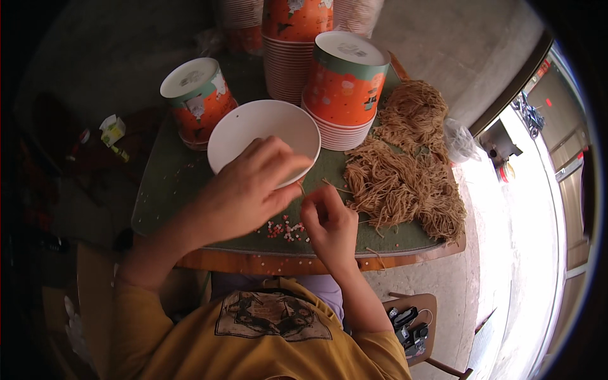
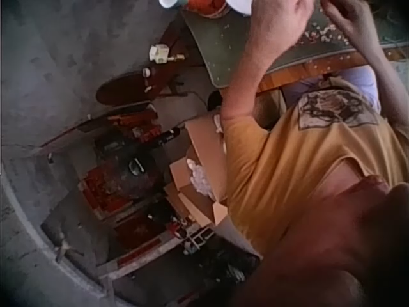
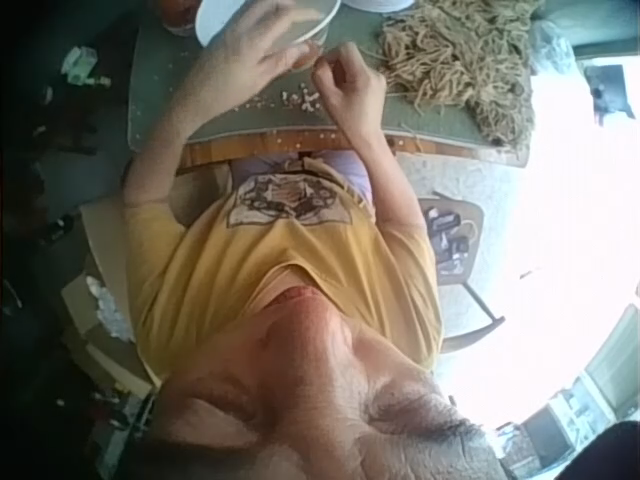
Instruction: Threading a string handle and adding decorative beads onto a paper bucket.
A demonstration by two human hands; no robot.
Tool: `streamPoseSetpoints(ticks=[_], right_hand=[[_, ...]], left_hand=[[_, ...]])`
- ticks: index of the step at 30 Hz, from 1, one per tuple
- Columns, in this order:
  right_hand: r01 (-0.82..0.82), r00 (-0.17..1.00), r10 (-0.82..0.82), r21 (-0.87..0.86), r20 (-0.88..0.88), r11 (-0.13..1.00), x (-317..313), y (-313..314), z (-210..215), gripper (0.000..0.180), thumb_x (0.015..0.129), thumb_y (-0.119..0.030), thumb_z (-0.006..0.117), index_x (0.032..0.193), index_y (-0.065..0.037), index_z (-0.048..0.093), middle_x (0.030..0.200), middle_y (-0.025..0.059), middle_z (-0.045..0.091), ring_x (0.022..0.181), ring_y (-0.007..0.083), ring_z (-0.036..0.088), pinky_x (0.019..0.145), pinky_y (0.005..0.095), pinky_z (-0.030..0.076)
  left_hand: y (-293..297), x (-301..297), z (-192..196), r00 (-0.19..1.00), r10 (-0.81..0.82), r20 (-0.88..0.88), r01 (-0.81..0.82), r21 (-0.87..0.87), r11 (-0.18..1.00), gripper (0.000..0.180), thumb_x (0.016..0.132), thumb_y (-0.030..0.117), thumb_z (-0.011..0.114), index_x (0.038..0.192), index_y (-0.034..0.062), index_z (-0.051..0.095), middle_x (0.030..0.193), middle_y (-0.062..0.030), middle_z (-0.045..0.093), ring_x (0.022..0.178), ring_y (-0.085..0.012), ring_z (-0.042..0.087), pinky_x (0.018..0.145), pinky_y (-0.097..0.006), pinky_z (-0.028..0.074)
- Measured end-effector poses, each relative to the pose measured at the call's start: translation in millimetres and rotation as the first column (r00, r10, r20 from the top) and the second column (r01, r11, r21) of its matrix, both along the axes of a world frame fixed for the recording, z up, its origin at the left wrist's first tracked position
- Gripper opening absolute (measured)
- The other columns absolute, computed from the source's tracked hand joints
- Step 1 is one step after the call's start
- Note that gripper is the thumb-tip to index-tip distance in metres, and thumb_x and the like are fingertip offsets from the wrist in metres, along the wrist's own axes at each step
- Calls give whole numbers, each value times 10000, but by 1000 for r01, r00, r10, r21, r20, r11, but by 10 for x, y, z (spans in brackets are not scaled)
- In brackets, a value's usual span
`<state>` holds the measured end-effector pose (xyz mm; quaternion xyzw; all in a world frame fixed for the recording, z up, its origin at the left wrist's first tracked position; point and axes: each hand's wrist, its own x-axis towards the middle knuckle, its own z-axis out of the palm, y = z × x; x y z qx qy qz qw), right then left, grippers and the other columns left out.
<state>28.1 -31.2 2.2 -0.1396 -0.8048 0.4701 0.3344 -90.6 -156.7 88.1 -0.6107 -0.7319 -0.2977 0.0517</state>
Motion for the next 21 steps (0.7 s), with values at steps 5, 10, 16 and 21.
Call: streamPoseSetpoints(ticks=[5,10,16,21], right_hand=[[-170,985,164,-208,-47,963,152,9,70,80,841,-42,626,837,-55,547,557,22,503,485,51,474,481,211,384],[-200,979,201,-263,-24,944,174,30,109,76,844,-49,655,861,-64,582,564,6,501,487,32,452,475,206,373],[-117,993,116,-37,-28,992,157,2,118,78,821,-37,680,839,-64,609,582,13,519,480,72,472,480,222,400],[-65,982,55,-50,-179,997,23,43,9,106,784,19,663,842,-42,599,716,35,548,564,104,537,525,236,453]], left_hand=[[-59,105,-109,969,-54,-241,44,-47,998,344,743,65,728,1056,65,586,1139,-76,504,1086,-310,481,905,-419,442],[-60,73,-168,953,-92,-289,82,-46,996,157,796,145,652,855,23,572,1021,-90,522,1060,-259,484,911,-384,420],[-26,102,-205,971,-55,-234,58,5,998,178,833,108,632,939,4,535,1011,-102,516,1000,-279,508,877,-400,443],[-34,26,-253,999,-1,-46,2,14,1000,205,852,106,638,962,8,495,990,-123,535,882,-322,585,753,-413,486]])
